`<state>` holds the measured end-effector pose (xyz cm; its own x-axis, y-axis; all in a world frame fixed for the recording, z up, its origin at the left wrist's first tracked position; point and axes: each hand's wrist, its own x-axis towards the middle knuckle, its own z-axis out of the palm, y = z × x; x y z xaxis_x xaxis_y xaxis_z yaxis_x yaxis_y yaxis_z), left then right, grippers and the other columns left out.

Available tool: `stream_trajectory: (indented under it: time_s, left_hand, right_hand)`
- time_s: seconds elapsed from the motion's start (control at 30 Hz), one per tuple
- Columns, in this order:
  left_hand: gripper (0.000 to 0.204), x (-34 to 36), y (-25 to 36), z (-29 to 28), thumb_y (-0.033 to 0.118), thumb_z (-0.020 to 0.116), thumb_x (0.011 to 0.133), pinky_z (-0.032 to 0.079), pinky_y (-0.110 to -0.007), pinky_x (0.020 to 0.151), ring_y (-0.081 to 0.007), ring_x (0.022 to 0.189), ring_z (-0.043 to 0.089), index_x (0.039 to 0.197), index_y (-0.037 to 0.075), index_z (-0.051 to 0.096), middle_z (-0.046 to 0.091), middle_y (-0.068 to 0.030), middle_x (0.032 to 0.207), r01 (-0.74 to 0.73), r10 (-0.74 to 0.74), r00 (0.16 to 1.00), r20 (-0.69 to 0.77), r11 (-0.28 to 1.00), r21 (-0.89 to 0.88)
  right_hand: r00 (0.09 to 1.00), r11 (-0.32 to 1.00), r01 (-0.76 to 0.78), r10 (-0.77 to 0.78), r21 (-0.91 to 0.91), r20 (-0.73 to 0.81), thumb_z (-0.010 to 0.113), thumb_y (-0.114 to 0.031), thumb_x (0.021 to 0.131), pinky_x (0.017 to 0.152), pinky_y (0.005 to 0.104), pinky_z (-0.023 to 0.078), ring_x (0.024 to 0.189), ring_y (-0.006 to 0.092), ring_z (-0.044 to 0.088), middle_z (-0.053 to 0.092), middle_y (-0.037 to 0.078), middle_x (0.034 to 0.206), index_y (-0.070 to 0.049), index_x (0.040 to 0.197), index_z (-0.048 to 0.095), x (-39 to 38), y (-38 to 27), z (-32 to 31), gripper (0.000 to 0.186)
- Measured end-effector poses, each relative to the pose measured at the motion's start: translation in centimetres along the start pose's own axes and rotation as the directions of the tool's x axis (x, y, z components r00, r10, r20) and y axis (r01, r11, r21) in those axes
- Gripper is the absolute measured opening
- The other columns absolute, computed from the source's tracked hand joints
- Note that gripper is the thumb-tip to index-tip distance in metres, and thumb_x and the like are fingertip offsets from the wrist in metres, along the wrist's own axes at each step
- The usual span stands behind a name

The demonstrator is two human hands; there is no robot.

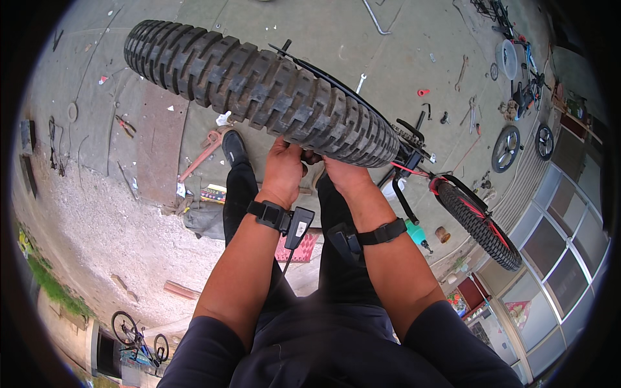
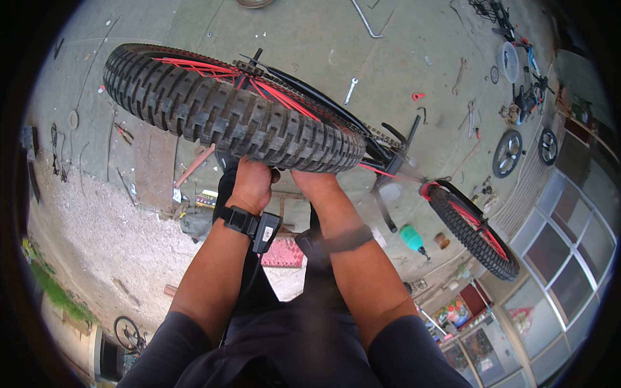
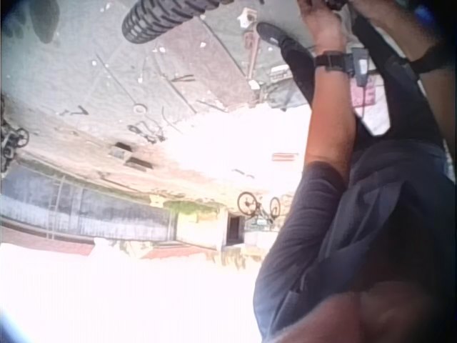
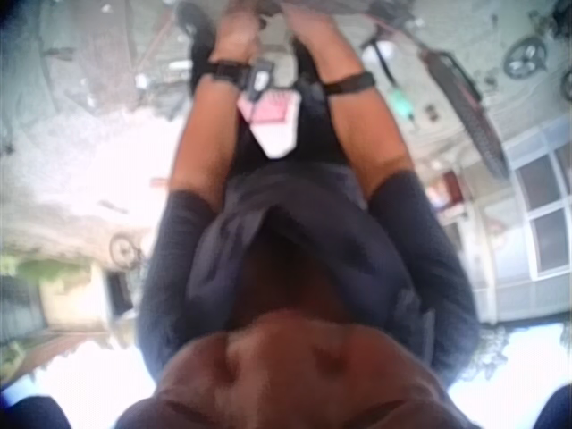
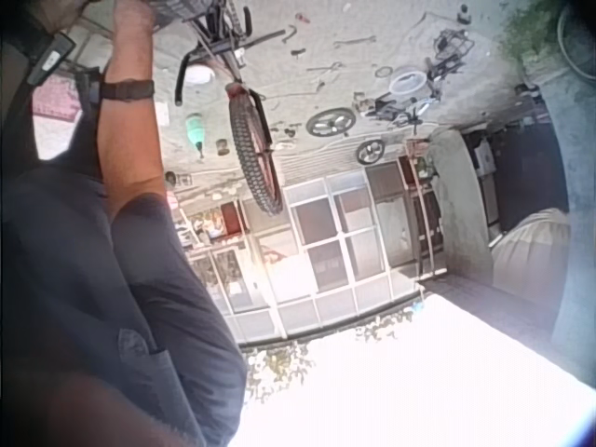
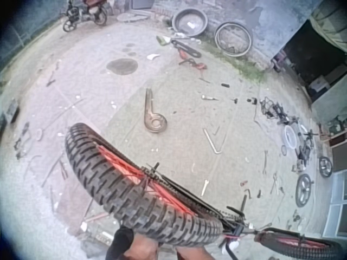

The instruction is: The person walks to an overturned red mountain bike and works on the rear derailleur and cassette area. They remove a small component, inspect it, and then reattach it to the bike frame, tightening it by hand.

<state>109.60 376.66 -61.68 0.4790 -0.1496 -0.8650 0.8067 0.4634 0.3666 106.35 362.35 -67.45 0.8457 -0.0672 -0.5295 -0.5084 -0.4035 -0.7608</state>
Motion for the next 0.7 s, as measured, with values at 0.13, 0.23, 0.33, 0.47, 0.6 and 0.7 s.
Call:
stream_trajectory:
  time_s: [0.13,0.23,0.33,0.47,0.6,0.7]
  left_hand:
    - [0.014,0.0,0.1,0.0,0.012,0.05,0.099,0.036,-0.023,0.05,-0.0082,0.065,0.053,0.111,0.011,0.057,0.06,-0.0011,0.082,-0.013,0.014,1.0,-0.007,1.0,0.016]
    - [0.013,-0.1,0.1,0.1,0.011,0.051,0.099,0.036,-0.024,0.05,-0.0091,0.065,0.054,0.11,0.009,0.058,0.061,-0.0021,0.081,-0.019,0.019,1.0,-0.021,1.0,0.001]
    - [0.013,-0.2,0.2,0.1,0.011,0.052,0.098,0.036,-0.024,0.05,-0.0098,0.065,0.056,0.109,0.009,0.059,0.063,-0.003,0.079,-0.021,0.021,1.0,-0.015,1.0,0.012]
    - [0.022,0.2,-0.2,-0.5,-0.002,0.05,0.093,0.041,-0.032,0.055,-0.0167,0.069,0.058,0.108,0.008,0.062,0.067,-0.0038,0.094,-0.015,0.015,1.0,-0.018,0.999,0.029]
    - [0.017,0.0,0.0,-0.1,0.005,0.053,0.094,0.039,-0.027,0.053,-0.0125,0.066,0.057,0.109,0.008,0.061,0.066,-0.0038,0.084,-0.027,0.028,0.999,-0.019,1.0,0.014]
    - [0.016,1.3,-1.7,-1.6,0.008,0.054,0.095,0.037,-0.025,0.051,-0.0101,0.063,0.056,0.11,0.007,0.061,0.065,-0.0038,0.079,-0.065,0.063,0.998,0.022,0.995,0.079]
  right_hand:
    - [0.998,0.997,0.039,-0.036,-0.064,0.059,0.058,-0.016,0.102,0.075,0.031,0.05,0.081,0.0152,0.062,0.067,0.004,0.088,-0.003,0.102,0.065,0.0,-0.6,-0.4,0.015]
    - [0.994,0.99,0.081,-0.072,-0.119,0.083,0.059,-0.018,0.102,0.076,0.0313,0.05,0.081,0.0153,0.061,0.066,0.004,0.088,-0.002,0.102,0.065,0.0,-1.1,-0.9,0.017]
    - [0.992,0.987,0.066,-0.048,-0.147,0.118,0.059,-0.02,0.102,0.077,0.032,0.05,0.081,0.0152,0.06,0.066,0.004,0.087,-0.002,0.101,0.065,0.1,-1.1,-1.0,0.019]
    - [0.993,0.965,0.079,-0.053,-0.251,0.109,0.059,-0.022,0.102,0.076,0.0327,0.05,0.08,0.0152,0.06,0.066,0.005,0.087,-0.002,0.098,0.066,0.0,-1.6,-1.1,0.022]
    - [0.994,0.956,0.065,-0.038,-0.285,0.099,0.059,-0.023,0.102,0.076,0.033,0.05,0.08,0.0157,0.06,0.066,0.005,0.087,-0.001,0.098,0.065,-0.2,-1.5,-1.1,0.023]
    - [0.995,0.961,0.051,-0.024,-0.272,0.1,0.059,-0.024,0.102,0.078,0.0334,0.05,0.081,0.0163,0.06,0.067,0.005,0.088,0.0,0.101,0.065,-0.4,-1.9,-1.0,0.024]
